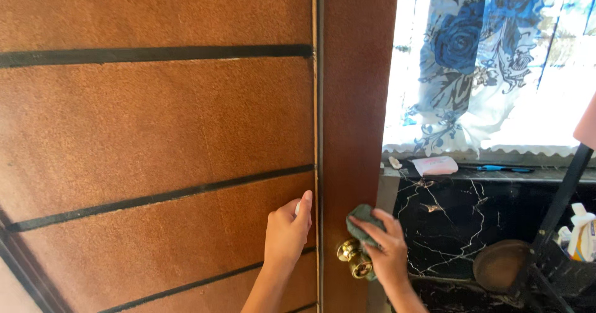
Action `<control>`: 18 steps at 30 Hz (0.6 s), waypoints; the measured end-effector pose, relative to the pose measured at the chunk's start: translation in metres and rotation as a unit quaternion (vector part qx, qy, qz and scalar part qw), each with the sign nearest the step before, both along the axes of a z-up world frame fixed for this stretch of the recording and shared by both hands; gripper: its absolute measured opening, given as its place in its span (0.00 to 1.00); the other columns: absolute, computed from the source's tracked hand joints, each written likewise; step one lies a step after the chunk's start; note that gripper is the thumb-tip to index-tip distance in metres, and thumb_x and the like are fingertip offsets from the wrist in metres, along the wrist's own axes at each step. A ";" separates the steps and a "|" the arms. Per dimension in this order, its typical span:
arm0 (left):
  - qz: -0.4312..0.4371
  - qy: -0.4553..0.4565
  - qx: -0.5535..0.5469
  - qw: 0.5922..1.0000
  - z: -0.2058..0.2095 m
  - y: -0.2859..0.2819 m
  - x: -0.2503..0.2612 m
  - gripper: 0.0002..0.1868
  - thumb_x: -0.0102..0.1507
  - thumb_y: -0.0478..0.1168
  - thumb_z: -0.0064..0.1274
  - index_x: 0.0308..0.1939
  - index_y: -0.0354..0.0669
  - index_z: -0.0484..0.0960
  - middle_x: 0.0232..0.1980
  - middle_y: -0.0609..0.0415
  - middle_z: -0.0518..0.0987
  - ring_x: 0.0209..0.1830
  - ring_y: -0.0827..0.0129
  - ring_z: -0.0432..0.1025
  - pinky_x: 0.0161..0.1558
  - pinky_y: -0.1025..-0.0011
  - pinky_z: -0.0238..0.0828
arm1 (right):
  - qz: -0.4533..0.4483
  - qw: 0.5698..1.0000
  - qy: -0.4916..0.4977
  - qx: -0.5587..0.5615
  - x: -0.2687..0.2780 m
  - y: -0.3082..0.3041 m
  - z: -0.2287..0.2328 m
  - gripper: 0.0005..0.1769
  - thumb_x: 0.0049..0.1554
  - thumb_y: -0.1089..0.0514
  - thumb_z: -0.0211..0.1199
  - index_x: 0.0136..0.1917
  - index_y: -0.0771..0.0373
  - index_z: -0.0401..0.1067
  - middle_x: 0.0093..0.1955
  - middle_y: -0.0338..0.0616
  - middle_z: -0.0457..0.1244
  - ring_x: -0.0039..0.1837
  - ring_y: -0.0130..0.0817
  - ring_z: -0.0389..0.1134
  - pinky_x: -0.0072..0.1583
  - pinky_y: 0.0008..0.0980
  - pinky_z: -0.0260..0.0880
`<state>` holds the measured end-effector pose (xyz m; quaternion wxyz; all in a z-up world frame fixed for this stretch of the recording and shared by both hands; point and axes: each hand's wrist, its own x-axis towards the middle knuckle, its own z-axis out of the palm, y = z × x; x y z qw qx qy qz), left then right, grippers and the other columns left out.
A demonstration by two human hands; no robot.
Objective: The person cleans a wooden door with horizontal black accents. Using a spray bottle and a cloth, they spray the door's surface and then wipe it down with rhythmic strokes, also cleaning the door handle.
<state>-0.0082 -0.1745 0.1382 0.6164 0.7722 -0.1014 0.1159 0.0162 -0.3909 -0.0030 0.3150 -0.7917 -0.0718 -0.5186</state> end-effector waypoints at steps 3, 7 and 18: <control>-0.001 0.000 0.003 1.000 -0.006 -0.004 -0.002 0.32 0.67 0.60 0.45 0.17 0.40 0.70 0.14 0.58 0.65 0.13 0.74 0.60 0.20 0.70 0.59 | 0.120 0.982 0.046 0.140 -0.011 0.007 -0.026 0.27 0.51 0.73 0.64 0.60 0.52 0.80 0.66 0.42 0.61 0.67 0.39 0.65 0.64 0.35 0.71; 0.014 0.016 0.017 1.000 -0.012 0.002 -0.005 0.33 0.68 0.61 0.46 0.18 0.39 0.69 0.14 0.58 0.64 0.14 0.74 0.58 0.20 0.70 0.57 | 0.232 0.901 0.146 0.337 -0.002 -0.004 -0.043 0.22 0.52 0.68 0.54 0.57 0.62 0.79 0.66 0.44 0.61 0.56 0.38 0.70 0.53 0.35 0.77; -0.001 0.030 0.026 0.999 -0.054 -0.014 -0.011 0.33 0.68 0.60 0.45 0.18 0.39 0.71 0.14 0.56 0.67 0.14 0.73 0.61 0.21 0.69 0.60 | 0.192 0.885 0.265 0.332 -0.015 -0.029 -0.056 0.20 0.56 0.64 0.57 0.61 0.68 0.78 0.47 0.53 0.73 0.48 0.42 0.72 0.51 0.36 0.71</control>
